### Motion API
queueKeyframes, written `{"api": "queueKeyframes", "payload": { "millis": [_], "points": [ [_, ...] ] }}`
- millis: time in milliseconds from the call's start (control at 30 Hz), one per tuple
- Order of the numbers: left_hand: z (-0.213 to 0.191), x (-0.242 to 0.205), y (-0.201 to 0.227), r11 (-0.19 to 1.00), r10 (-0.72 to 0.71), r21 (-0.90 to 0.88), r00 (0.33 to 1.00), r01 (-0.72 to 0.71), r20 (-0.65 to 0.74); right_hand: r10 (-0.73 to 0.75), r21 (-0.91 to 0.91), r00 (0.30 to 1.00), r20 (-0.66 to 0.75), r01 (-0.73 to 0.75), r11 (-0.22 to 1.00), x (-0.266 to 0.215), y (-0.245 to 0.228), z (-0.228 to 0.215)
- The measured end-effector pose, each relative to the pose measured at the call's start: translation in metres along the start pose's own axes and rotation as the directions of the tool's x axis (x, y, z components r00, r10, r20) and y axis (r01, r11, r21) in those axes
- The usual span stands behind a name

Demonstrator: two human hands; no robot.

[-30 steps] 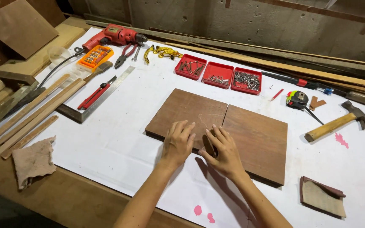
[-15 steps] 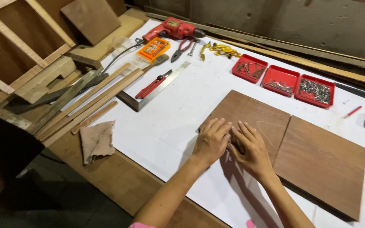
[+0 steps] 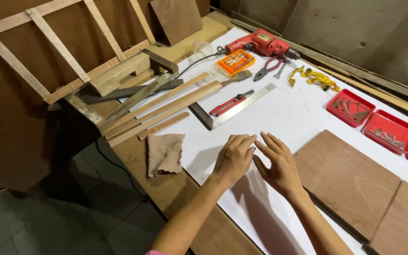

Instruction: The person measures a wooden frame with a tape measure, marks it with a pencil, picks nails from a tray, and hammers nails into the frame joints. They then stand the frame upright against a board, lay a wooden strip across two boards, and mark the strip with the pencil.

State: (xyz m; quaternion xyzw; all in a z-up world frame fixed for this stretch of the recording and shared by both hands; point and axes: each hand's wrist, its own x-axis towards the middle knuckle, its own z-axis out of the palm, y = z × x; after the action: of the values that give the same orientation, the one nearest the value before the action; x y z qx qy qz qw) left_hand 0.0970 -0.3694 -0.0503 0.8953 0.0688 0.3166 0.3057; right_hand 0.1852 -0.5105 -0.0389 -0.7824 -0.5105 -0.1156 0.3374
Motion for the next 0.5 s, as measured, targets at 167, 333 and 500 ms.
{"api": "queueKeyframes", "payload": {
  "millis": [167, 333, 500],
  "points": [
    [-0.030, 0.007, -0.046, 0.997, -0.056, 0.043, 0.997, 0.058, -0.059, -0.069, 0.045, 0.997, 0.025, 0.068, 0.997, 0.045, -0.016, 0.040],
    [-0.051, 0.015, -0.095, 0.990, -0.115, 0.075, 0.989, 0.122, -0.095, -0.132, 0.108, 0.991, 0.028, 0.128, 0.986, 0.088, -0.030, 0.078],
    [-0.083, 0.024, -0.128, 0.978, -0.093, 0.164, 0.974, 0.128, -0.207, -0.205, 0.138, 0.979, 0.009, 0.202, 0.970, 0.128, -0.041, 0.115]
  ]
}}
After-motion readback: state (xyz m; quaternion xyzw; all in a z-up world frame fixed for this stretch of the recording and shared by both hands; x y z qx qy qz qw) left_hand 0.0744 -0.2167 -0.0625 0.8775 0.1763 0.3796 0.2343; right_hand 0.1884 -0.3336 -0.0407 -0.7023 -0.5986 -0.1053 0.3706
